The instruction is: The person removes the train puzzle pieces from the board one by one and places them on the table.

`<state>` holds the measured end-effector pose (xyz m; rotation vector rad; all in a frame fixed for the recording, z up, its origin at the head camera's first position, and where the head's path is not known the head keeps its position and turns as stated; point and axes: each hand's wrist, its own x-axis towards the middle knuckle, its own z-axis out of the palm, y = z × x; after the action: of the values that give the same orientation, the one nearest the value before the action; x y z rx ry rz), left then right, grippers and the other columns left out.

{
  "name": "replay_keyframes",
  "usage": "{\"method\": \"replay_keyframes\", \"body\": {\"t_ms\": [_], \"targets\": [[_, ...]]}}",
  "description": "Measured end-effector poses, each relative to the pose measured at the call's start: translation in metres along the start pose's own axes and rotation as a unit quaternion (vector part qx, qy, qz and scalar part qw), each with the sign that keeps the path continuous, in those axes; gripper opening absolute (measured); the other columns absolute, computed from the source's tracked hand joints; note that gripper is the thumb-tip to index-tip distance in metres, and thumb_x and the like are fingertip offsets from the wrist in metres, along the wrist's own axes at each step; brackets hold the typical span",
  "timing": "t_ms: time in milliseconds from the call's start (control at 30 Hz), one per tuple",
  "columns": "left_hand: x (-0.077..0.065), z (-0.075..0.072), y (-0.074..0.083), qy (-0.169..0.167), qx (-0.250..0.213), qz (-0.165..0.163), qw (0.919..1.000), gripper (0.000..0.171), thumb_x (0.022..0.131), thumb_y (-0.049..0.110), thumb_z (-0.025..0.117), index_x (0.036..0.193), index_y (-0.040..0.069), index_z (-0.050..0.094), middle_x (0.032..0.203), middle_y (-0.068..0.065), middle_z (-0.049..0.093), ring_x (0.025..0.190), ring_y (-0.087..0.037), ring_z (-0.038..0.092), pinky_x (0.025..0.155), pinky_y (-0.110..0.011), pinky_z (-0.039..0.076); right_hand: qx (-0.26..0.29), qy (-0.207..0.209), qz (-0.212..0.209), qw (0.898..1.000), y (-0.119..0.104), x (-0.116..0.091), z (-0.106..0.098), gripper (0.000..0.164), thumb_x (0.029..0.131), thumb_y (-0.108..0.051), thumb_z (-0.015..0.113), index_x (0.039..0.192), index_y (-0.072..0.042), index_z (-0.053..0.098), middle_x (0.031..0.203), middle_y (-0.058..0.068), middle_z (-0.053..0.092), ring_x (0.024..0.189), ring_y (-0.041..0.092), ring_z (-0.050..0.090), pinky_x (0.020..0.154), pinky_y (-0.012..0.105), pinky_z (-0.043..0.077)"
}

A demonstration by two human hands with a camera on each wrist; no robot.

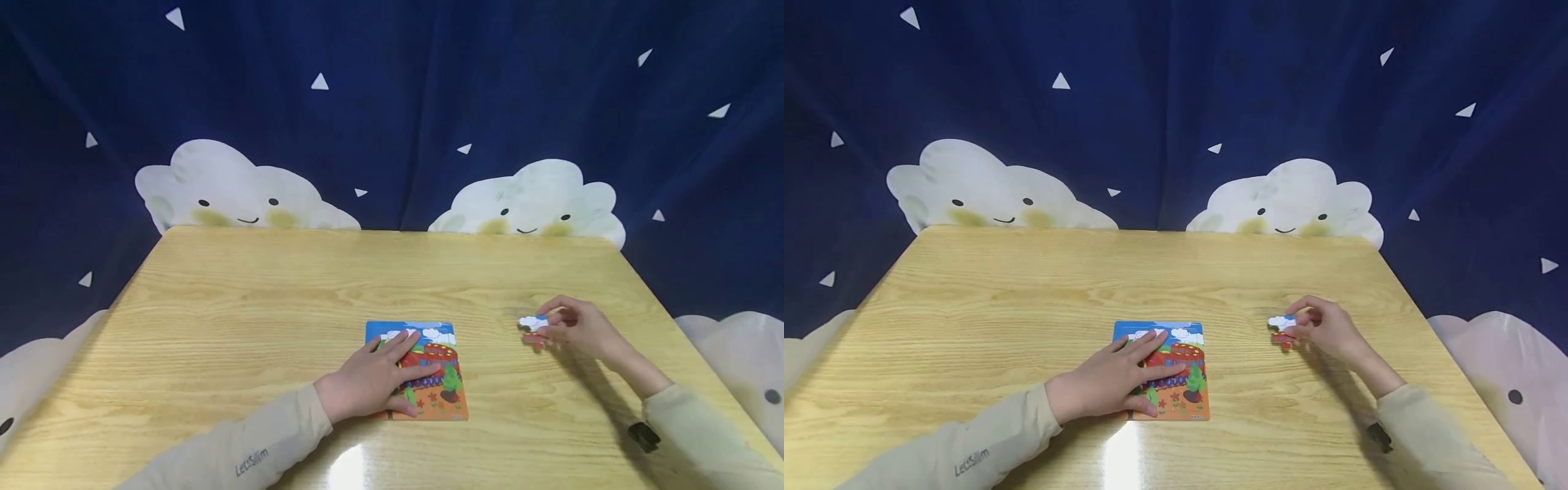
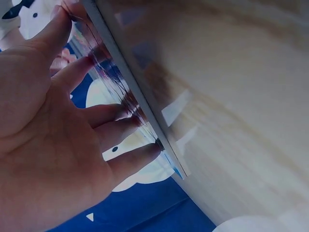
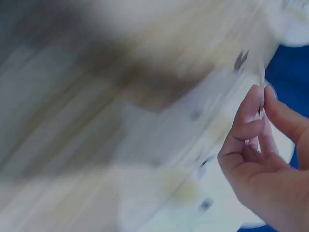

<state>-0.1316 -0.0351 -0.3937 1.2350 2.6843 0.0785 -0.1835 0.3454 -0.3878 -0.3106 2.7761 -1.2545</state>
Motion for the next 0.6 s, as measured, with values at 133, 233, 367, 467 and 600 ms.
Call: {"method": "replay_keyframes", "body": {"t_ms": [133,233,367,467,600], "targets": [[0.000,-0.001,0.000,-0.001,-0.005,0.000,1.0000,0.069,0.090,0.059,0.053,0.153,0.039,0.033,0.161,-0.014,0.018,0.148,-0.026,0.018,0.111,-0.054,0.030,-0.029,0.002,0.013,1.000,0.029,-0.016,-0.027,0.028,0.088,0.001,0.070,0.113,0.010,0.060,0.083,0.012,0.068,0.066,0.007,0.060,0.054,0.028,0.052],[0.000,-0.001,0.000,0.000,-0.010,0.001,1.0000,0.069,0.090,0.059,0.053,0.153,0.039,0.033,0.162,-0.014,0.017,0.148,-0.026,0.017,0.111,-0.054,0.030,-0.043,0.004,0.029,0.999,0.044,-0.022,-0.035,0.030,0.088,0.000,0.070,0.113,0.012,0.059,0.082,0.010,0.068,0.066,0.007,0.060,0.054,0.027,0.051],[0.000,-0.001,0.000,-0.001,-0.011,0.001,0.9999,0.069,0.090,0.059,0.053,0.153,0.039,0.033,0.162,-0.013,0.017,0.148,-0.026,0.017,0.111,-0.054,0.030,-0.062,0.012,0.031,0.998,0.051,-0.025,-0.037,0.029,0.086,0.003,0.070,0.111,0.014,0.060,0.081,0.009,0.066,0.066,0.005,0.058,0.055,0.026,0.051],[-0.001,-0.001,0.000,-0.001,-0.009,0.001,1.0000,0.069,0.090,0.059,0.052,0.153,0.038,0.034,0.161,-0.014,0.018,0.148,-0.026,0.018,0.111,-0.054,0.030,-0.080,0.014,0.023,0.996,0.052,-0.024,-0.035,0.026,0.084,0.005,0.070,0.107,0.015,0.062,0.082,0.010,0.065,0.069,0.001,0.056,0.056,0.025,0.051],[-0.002,0.000,0.001,0.006,-0.008,0.004,0.9999,0.068,0.090,0.059,0.053,0.152,0.037,0.035,0.161,-0.015,0.019,0.147,-0.027,0.020,0.110,-0.054,0.031,-0.091,0.009,0.030,0.995,0.051,-0.022,-0.033,0.026,0.084,0.001,0.073,0.105,0.014,0.063,0.087,0.012,0.066,0.071,0.000,0.057,0.059,0.023,0.052]]}}
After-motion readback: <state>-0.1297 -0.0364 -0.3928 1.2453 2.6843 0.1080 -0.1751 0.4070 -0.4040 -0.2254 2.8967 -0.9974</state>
